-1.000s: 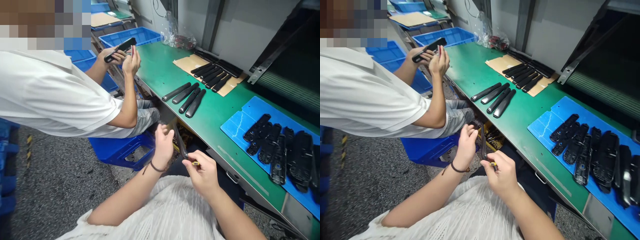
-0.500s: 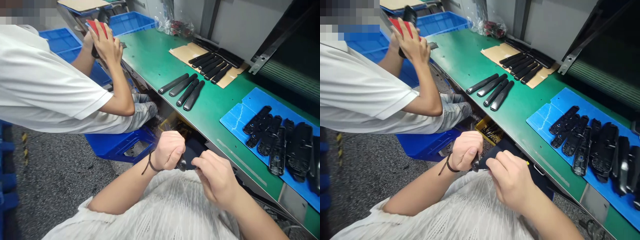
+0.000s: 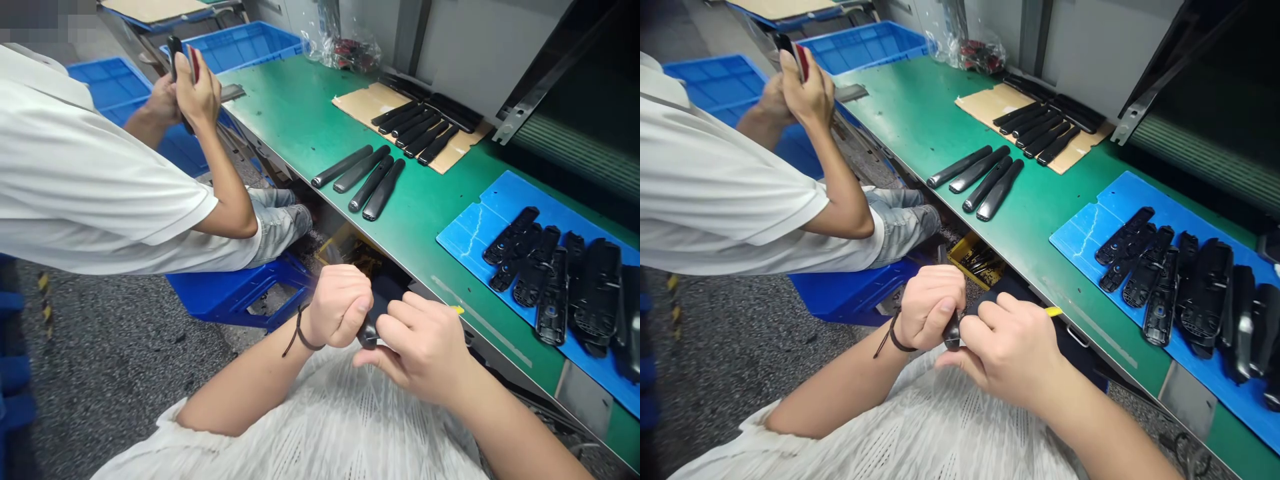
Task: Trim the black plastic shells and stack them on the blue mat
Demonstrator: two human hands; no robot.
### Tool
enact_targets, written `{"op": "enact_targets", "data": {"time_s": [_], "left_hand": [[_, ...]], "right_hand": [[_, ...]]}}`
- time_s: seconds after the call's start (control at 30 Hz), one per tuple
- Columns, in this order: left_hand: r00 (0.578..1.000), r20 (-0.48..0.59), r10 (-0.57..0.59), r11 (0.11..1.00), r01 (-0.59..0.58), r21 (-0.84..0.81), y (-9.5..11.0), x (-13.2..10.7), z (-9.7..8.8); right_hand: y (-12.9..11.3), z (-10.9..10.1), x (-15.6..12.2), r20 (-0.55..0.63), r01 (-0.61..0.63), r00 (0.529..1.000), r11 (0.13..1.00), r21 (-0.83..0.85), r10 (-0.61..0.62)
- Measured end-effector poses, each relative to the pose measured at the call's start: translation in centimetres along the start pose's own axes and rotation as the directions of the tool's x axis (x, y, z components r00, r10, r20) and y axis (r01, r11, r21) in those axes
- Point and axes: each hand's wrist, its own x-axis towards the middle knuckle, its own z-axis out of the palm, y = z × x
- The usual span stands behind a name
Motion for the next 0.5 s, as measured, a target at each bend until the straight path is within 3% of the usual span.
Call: {"op": "enact_targets", "data": {"time_s": [0.2, 0.37, 0.5], "left_hand": [[0.99, -0.132, -0.053, 0.997, 0.046, -0.056, 0.4, -0.3, 1.1], [0.955, -0.2, -0.22, 0.975, 0.207, -0.08, 1.0, -0.9, 1.9], [0.917, -0.202, -0.344, 0.938, 0.326, -0.114, 1.5, -1.0, 2.3]], "right_hand": [[-0.2, 0.5, -0.4, -0.149, 0.005, 0.988, 0.979, -0.204, -0.036], [-0.1, 1.4, -0.9, -0.262, -0.051, 0.965, 0.961, -0.272, -0.023], [0.2, 1.5, -0.9, -0.285, -0.061, 0.958, 0.94, -0.335, -0.039]]}}
